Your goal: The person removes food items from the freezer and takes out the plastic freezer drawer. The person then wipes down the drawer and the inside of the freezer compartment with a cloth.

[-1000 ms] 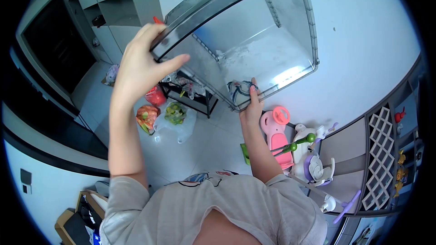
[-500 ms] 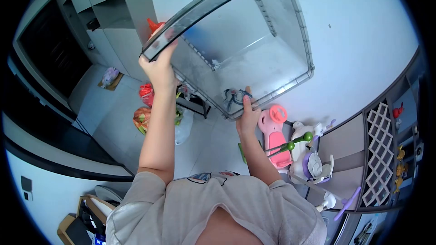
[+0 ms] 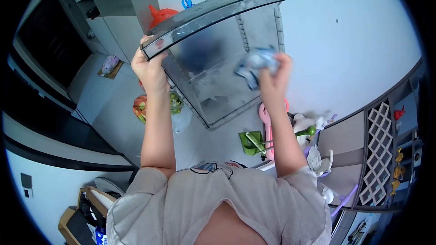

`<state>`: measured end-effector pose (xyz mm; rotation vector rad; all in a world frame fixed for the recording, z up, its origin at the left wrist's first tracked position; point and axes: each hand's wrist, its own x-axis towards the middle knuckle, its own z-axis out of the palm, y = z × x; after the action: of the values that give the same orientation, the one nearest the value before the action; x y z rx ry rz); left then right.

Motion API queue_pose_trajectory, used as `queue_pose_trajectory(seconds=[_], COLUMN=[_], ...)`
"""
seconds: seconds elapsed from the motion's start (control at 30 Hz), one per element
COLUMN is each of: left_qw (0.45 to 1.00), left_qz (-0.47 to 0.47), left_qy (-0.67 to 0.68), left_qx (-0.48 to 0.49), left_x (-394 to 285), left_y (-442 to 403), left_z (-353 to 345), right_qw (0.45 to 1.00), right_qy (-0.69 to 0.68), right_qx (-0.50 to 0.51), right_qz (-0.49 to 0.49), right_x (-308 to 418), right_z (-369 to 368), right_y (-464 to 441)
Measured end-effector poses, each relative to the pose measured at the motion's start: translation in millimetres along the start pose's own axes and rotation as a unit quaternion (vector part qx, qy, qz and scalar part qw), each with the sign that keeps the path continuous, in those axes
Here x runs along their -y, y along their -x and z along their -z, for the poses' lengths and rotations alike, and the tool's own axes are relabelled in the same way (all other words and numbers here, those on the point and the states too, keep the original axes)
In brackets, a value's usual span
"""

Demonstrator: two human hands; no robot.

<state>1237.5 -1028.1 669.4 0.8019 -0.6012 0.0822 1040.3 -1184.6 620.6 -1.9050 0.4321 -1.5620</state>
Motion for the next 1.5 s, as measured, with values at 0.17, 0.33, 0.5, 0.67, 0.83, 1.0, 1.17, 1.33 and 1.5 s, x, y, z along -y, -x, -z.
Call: queue_pose_trajectory(seconds=[0.17,0.33,0.5,0.67,0.83,1.0,1.17,1.33,1.5], left_qw=[1.0,0.982,0.984,0.986,0.993,0.999,0.981,0.984,0.986], left_qz=[0.013,-0.127,-0.128,-0.12,-0.09,-0.046,-0.176,-0.168,-0.147], left_qy=[-0.023,-0.075,-0.072,-0.054,-0.05,0.011,-0.02,-0.033,-0.035], left_qx=[0.006,0.118,0.103,0.101,0.056,-0.002,0.079,0.041,0.064], left_x=[-3.5,-11.0,-15.2,-20.7,-22.8,-21.4,-23.5,-33.3,-39.5], left_y=[15.7,25.2,28.8,20.6,23.4,5.5,-12.3,-9.4,-6.9], left_z=[5.5,-0.6,1.3,10.4,15.9,34.4,29.4,19.9,25.0], right_qw=[0.931,0.932,0.927,0.916,0.871,0.786,0.71,0.957,0.885], right_qy=[0.332,0.316,0.252,0.226,0.161,0.078,0.239,0.191,0.387], right_qx=[0.098,0.177,0.26,0.317,0.462,0.608,0.66,0.218,0.257], right_qz=[0.113,-0.001,0.098,0.093,0.034,0.082,-0.06,0.02,0.029], right_x=[-86.7,-94.6,-54.0,-51.7,-34.4,50.5,24.0,35.9,-30.3], right_z=[-91.1,-129.3,-158.2,-156.1,-120.5,-37.4,22.3,-12.1,-99.0], right_y=[-4.1,50.7,80.1,74.2,64.4,101.0,108.0,14.8,-6.3])
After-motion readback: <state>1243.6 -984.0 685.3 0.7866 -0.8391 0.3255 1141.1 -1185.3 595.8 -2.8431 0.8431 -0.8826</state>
